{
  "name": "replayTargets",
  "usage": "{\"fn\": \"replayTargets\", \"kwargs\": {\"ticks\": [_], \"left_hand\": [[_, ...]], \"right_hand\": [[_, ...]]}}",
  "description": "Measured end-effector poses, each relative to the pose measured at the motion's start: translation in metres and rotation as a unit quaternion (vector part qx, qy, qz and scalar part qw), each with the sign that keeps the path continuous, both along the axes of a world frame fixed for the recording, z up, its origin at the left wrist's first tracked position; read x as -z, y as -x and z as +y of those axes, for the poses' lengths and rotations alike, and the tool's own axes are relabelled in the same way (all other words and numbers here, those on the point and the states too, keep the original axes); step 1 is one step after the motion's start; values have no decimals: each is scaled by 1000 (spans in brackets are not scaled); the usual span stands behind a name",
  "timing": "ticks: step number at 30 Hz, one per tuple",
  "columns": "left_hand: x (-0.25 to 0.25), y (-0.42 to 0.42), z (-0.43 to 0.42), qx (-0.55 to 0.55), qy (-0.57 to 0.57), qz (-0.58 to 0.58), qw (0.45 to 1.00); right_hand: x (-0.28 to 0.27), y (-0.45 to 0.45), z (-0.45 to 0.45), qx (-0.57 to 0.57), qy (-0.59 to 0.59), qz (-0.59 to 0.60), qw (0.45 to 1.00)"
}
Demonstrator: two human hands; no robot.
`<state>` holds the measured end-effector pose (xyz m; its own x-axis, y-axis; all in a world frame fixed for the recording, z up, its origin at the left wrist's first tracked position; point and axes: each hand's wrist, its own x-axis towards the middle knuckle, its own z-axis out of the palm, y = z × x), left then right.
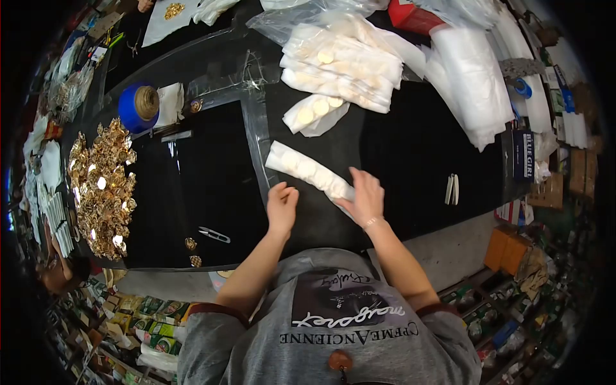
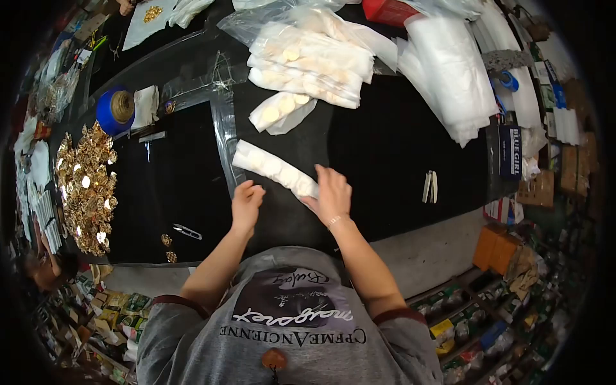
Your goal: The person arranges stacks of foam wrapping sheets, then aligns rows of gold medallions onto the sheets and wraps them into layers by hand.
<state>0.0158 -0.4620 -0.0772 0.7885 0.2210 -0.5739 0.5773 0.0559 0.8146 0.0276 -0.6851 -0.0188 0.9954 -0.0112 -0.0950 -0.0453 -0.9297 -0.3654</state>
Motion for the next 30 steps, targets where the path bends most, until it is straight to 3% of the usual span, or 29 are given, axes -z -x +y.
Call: {"fn": "replayTargets", "kwargs": {"ticks": [2,6,9,11,12,15,21,24,27,30], "left_hand": [[-12,2,-17,25,91,42,995],[-24,-5,-35,86,111,4,990],[-17,-3,-36,149,132,-50,979],[-22,-2,-39,280,53,-67,956],[-25,2,-41,283,55,-68,955],[-38,36,-53,335,-165,-188,908],[-47,56,-69,340,-306,-201,866],[-40,60,-76,325,-312,-184,874],[-36,61,-70,316,-326,-168,875],[-39,57,-64,255,-195,-122,939]], "right_hand": [[12,3,10,-47,13,53,997],[28,23,9,46,-158,123,979],[32,54,7,147,-271,220,926],[34,68,6,204,-326,267,884],[36,72,6,225,-343,281,867],[42,75,1,231,-291,142,918],[49,31,0,192,-192,59,961],[54,22,-3,128,-202,37,970],[35,21,-1,146,-226,68,961],[14,20,-1,112,-243,72,961]]}}
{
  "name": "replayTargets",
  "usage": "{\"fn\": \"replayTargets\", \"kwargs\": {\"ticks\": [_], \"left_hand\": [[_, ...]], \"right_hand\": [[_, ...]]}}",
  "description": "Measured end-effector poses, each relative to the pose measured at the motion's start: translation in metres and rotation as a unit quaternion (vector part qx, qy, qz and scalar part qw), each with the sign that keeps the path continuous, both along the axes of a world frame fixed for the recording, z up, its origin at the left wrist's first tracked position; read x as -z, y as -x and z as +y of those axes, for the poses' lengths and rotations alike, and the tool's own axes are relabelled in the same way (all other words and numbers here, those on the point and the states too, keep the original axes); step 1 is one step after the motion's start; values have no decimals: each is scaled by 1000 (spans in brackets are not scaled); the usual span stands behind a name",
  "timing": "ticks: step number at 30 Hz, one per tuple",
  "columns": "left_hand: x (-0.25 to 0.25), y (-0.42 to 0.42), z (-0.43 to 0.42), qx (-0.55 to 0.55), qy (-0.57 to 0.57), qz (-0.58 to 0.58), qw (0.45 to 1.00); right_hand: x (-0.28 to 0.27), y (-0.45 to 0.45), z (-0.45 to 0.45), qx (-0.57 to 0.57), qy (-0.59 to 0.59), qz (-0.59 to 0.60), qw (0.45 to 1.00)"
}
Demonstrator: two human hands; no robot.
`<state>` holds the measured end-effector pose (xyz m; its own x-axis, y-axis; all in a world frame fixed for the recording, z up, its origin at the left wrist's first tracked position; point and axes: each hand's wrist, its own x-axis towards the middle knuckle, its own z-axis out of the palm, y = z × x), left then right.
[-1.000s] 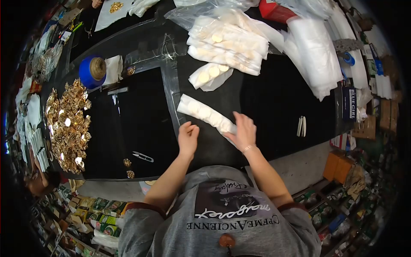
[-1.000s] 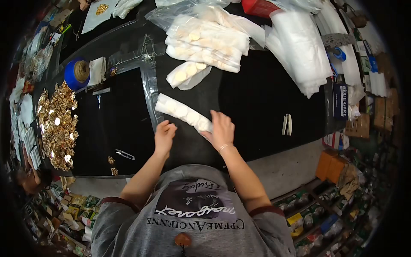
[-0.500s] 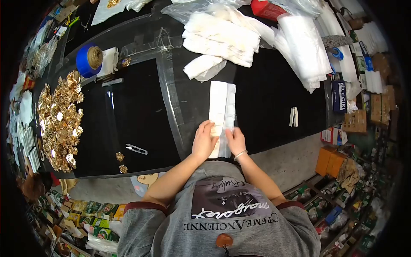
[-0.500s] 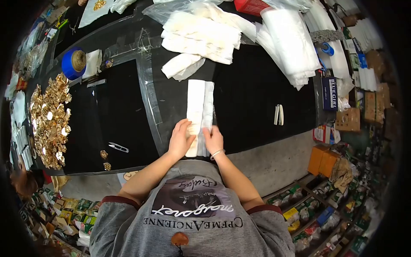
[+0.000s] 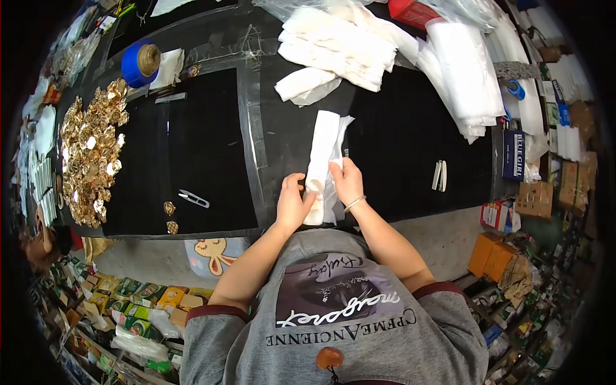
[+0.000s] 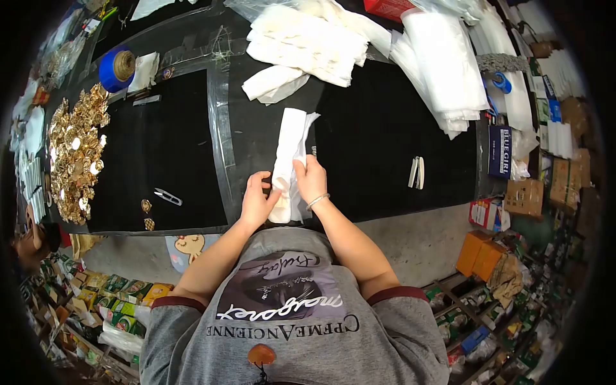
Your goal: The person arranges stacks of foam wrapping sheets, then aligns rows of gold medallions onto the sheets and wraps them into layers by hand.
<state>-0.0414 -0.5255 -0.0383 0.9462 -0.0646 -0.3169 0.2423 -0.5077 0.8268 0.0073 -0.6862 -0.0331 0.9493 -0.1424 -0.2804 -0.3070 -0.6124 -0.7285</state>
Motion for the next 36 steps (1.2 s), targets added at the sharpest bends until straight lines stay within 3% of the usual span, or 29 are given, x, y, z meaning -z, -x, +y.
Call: {"fn": "replayTargets", "kwargs": {"ticks": [2,5,11,16,19,20,24,26,32,36], "left_hand": [[1,-3,-7,-26,45,24,998],[7,-8,-29,-2,-104,-91,990],[6,-3,-36,29,-193,-162,967],[0,6,-18,-99,-58,-42,993],[-6,2,-1,-159,-32,16,987],[-1,-1,9,-171,-71,-6,983],[0,5,8,-159,-178,-100,966],[0,14,-4,-34,-234,-171,956],[6,20,1,-32,-244,-165,955],[-3,20,27,-23,-171,-28,985]], "right_hand": [[-1,1,-3,-14,-5,-2,1000],[8,-1,-2,18,-62,-39,997],[0,11,-16,25,-93,-70,993],[-20,10,-28,6,-71,-13,997],[-13,12,-43,7,-41,-25,999],[-8,12,-47,6,-27,-32,999],[7,16,-60,-1,10,-41,999],[15,20,-66,-2,34,-39,999],[30,17,-77,-15,72,-51,996],[24,14,-76,-10,57,-16,998]]}}
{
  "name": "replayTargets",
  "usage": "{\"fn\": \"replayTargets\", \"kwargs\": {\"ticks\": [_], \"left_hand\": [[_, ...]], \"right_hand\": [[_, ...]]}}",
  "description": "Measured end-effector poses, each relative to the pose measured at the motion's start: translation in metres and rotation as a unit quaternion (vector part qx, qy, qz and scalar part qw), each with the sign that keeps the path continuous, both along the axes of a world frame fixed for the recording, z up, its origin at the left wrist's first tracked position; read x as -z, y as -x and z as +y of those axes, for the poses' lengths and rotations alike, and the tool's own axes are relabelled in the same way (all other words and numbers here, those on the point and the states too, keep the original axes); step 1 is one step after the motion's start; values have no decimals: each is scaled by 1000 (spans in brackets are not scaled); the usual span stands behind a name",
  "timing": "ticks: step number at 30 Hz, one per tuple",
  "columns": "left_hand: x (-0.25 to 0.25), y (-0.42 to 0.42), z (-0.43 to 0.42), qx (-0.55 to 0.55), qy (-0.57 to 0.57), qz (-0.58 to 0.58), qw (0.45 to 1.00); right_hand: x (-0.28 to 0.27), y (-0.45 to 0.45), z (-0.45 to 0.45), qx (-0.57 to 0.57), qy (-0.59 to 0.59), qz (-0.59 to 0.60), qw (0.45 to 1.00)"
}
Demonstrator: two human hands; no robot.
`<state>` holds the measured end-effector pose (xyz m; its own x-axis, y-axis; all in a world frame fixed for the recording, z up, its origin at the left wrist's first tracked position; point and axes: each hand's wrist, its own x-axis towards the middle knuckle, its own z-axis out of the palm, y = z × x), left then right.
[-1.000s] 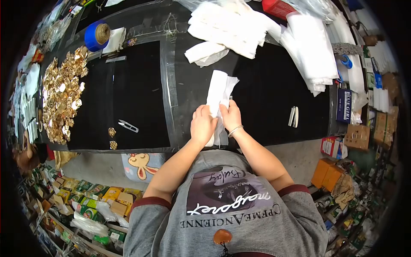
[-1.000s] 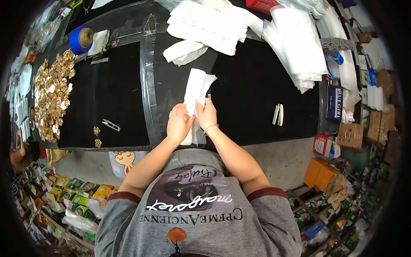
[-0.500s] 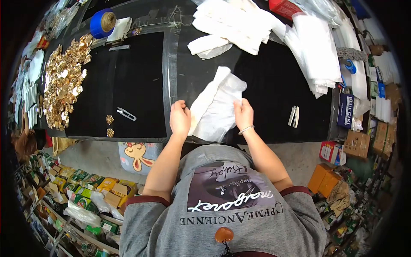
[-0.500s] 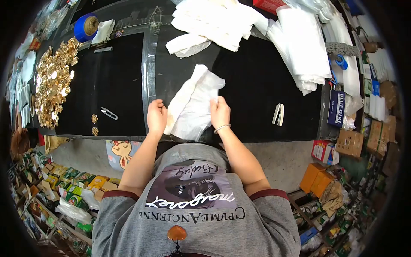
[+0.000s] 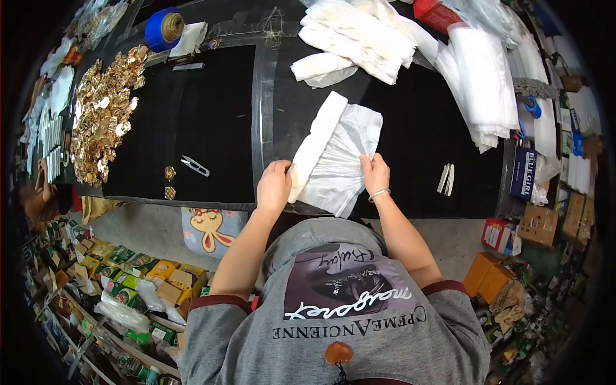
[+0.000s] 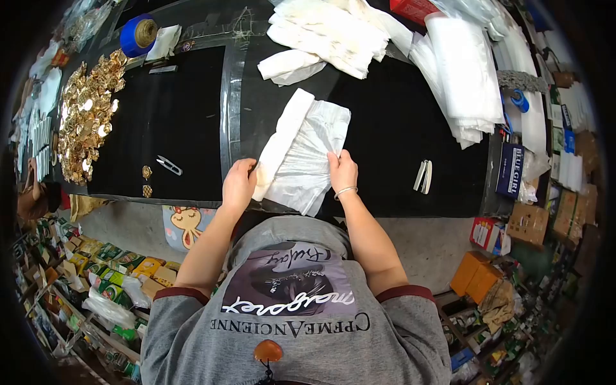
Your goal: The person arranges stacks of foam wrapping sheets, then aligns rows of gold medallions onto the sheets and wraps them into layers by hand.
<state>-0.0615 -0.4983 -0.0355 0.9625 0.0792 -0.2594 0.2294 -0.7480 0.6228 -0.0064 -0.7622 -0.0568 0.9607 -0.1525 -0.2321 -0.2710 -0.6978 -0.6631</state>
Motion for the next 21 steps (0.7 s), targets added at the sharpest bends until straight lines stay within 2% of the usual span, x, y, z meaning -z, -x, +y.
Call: {"fn": "replayTargets", "kwargs": {"ticks": [1,5,11,16,18,20,21], "left_hand": [[0,1,-2,1,-1,1,1000],[-1,8,-21,101,-112,-154,977],[3,20,-27,129,-168,-223,951],[-1,28,-10,99,-103,-170,975],[-1,27,-2,6,41,-111,993],[-3,26,9,-89,182,-49,978],[-5,25,15,-90,181,-50,978]], "right_hand": [[1,0,-2,1,-1,1,1000],[6,-2,-5,-10,-6,12,1000],[11,-5,-3,-16,1,-11,1000],[5,-2,-6,-11,-5,-17,1000],[7,-3,-9,-7,-13,-13,1000],[11,-4,-8,-6,-23,-9,1000],[12,-4,-7,-7,-23,-10,1000]]}}
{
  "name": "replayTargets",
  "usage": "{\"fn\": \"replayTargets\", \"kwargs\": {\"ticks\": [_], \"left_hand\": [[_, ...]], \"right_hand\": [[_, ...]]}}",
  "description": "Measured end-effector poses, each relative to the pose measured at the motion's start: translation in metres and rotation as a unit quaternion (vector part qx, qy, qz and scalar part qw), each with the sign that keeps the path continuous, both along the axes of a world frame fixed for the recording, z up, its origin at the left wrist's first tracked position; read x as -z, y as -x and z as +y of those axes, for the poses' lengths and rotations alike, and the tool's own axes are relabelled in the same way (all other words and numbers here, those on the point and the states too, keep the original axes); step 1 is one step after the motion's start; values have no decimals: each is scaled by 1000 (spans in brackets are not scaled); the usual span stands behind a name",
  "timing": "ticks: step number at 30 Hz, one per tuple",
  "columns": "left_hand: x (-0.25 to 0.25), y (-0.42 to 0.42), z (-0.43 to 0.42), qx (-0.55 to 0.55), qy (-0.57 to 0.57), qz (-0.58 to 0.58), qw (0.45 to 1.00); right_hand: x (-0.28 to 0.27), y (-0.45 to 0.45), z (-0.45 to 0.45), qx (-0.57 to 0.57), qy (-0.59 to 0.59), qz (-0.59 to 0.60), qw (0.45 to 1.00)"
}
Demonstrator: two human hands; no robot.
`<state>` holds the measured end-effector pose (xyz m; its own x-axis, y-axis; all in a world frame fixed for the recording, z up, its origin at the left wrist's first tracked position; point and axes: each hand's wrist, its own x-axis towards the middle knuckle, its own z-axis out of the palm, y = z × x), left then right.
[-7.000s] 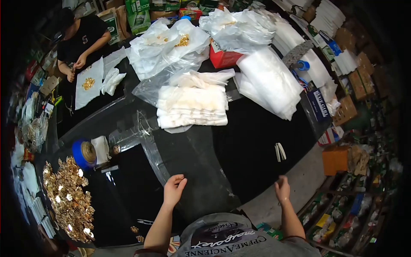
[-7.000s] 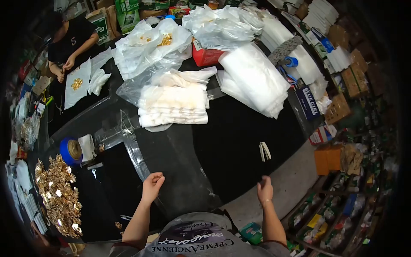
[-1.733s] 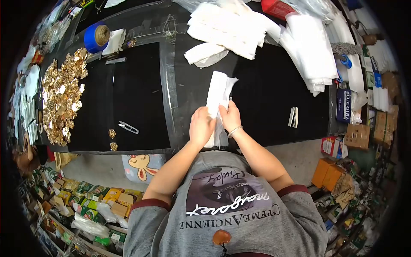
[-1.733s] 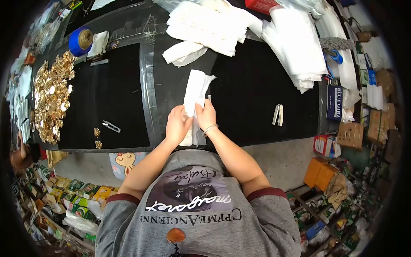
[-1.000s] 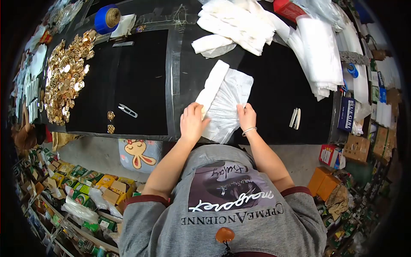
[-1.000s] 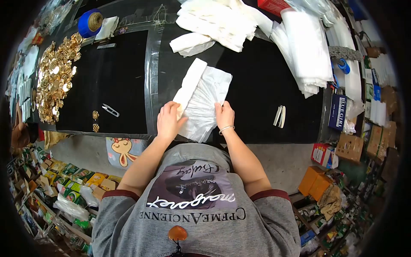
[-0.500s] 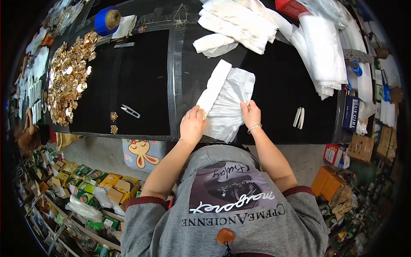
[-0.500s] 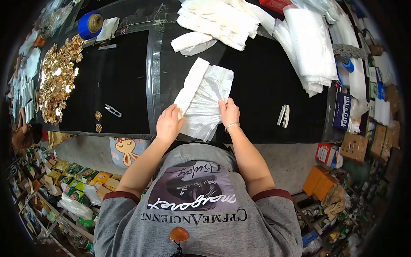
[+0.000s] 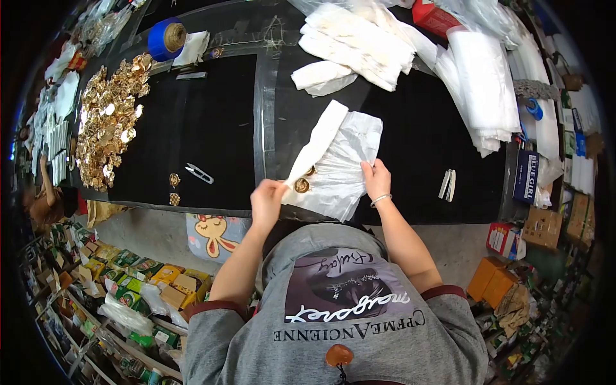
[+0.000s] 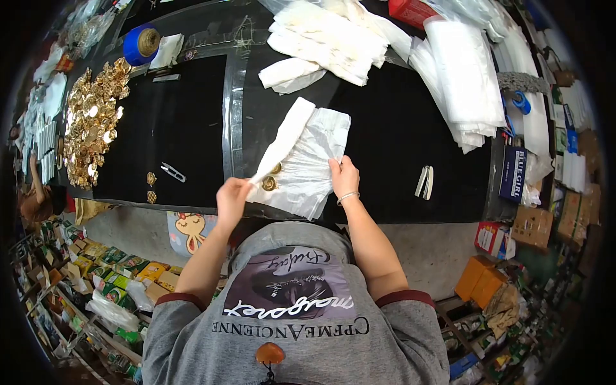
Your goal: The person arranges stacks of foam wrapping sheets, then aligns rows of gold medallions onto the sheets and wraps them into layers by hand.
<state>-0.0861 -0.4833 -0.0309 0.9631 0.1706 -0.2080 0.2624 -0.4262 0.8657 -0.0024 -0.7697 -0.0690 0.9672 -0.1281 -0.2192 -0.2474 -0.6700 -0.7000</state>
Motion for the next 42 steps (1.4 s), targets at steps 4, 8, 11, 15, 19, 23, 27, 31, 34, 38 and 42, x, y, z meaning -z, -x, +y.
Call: {"fn": "replayTargets", "kwargs": {"ticks": [4,8,11,15,19,23,27,31,34,38,42], "left_hand": [[-11,-8,17,-254,245,249,902],[-9,-2,8,-96,-160,87,979],[1,1,-4,-35,-296,-72,952],[9,-4,-4,17,-273,-89,958],[11,1,28,-88,102,117,984],[-1,7,30,-156,149,302,929],[-1,12,11,-100,-34,185,977],[-9,-2,-14,39,-253,-58,965],[-2,-25,-21,68,-309,-76,946],[12,-38,-4,49,-286,-65,955],[16,-28,11,53,-271,-54,960]], "right_hand": [[4,1,-2,3,8,-12,1000],[-2,-1,-1,11,-6,-3,1000],[0,1,-1,13,-5,1,1000],[1,-5,-6,14,14,-11,1000],[-12,-13,-21,-5,84,-27,996],[-36,-23,-33,3,114,-28,993],[-19,-20,-45,30,134,-16,990],[-1,4,-36,94,34,-54,994],[-3,20,-19,93,34,-112,989],[-14,22,-19,67,46,-44,996],[-7,27,-21,72,73,-50,993]]}}
